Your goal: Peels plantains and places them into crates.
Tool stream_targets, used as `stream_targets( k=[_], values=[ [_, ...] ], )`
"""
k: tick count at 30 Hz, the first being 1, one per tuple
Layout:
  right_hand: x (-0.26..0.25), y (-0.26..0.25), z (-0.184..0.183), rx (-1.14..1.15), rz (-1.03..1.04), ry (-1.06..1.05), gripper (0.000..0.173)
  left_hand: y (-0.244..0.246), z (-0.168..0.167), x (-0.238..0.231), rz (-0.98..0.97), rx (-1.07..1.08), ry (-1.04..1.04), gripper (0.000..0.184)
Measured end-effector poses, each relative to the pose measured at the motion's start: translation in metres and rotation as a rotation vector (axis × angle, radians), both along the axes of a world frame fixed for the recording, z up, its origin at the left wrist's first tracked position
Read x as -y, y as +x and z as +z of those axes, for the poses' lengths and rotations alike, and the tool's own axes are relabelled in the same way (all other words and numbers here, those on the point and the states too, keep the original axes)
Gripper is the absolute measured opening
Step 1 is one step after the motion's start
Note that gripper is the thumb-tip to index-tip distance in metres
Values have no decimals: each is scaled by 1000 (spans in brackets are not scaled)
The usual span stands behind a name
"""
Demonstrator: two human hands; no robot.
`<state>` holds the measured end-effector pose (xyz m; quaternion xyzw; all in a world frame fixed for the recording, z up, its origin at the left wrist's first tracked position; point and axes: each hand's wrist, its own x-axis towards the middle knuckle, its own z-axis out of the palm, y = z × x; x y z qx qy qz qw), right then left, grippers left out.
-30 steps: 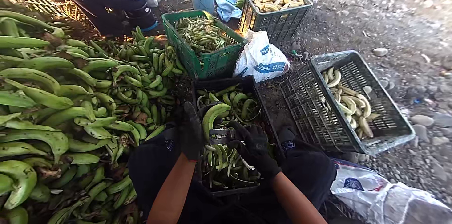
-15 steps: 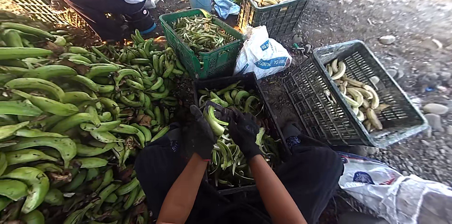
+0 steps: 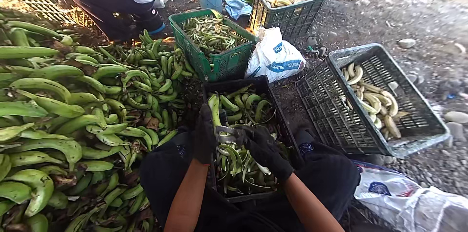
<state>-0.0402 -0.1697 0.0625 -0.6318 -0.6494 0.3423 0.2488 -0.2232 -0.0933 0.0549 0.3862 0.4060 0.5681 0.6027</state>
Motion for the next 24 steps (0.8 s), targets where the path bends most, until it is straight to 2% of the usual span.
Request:
stream_targets(
  k=[3,6,8,10,12,14,16,18,21,23,24],
  values=[
    [6,1,1,7,46,22,71,-2,-3,-3,-117,-24,-3,55],
    [-5,3,-4,-24,7,-46,60,2,-6,3,-150,-46,15,55],
    [-15,-4,-3,22,-107,-100,56,11,-9,7,-95,-78,-9,51],
    [-30,-12,-2,163,-289,-90,49,23,-9,8,-49,-185,-76,45],
    [-45,-13,-7,245,-463,-96,48,33,-5,18,-57,-276,-197,48],
    [-55,-6,-7,181,-554,-53,47,35,-3,21,-58,-213,-284,52],
    [-53,3,-5,38,-505,36,57,27,2,17,-78,-41,-261,56],
    [-45,8,-3,-44,-357,83,61,16,-2,7,-96,75,-133,58],
    [-28,7,-1,-32,-87,20,66,1,-14,-4,-102,-32,81,58],
    [-8,2,-1,35,-7,-22,62,-1,-20,-11,-65,-19,125,61],
    [2,1,-2,58,6,-19,63,-1,-18,-12,-57,9,133,68]
  ],
)
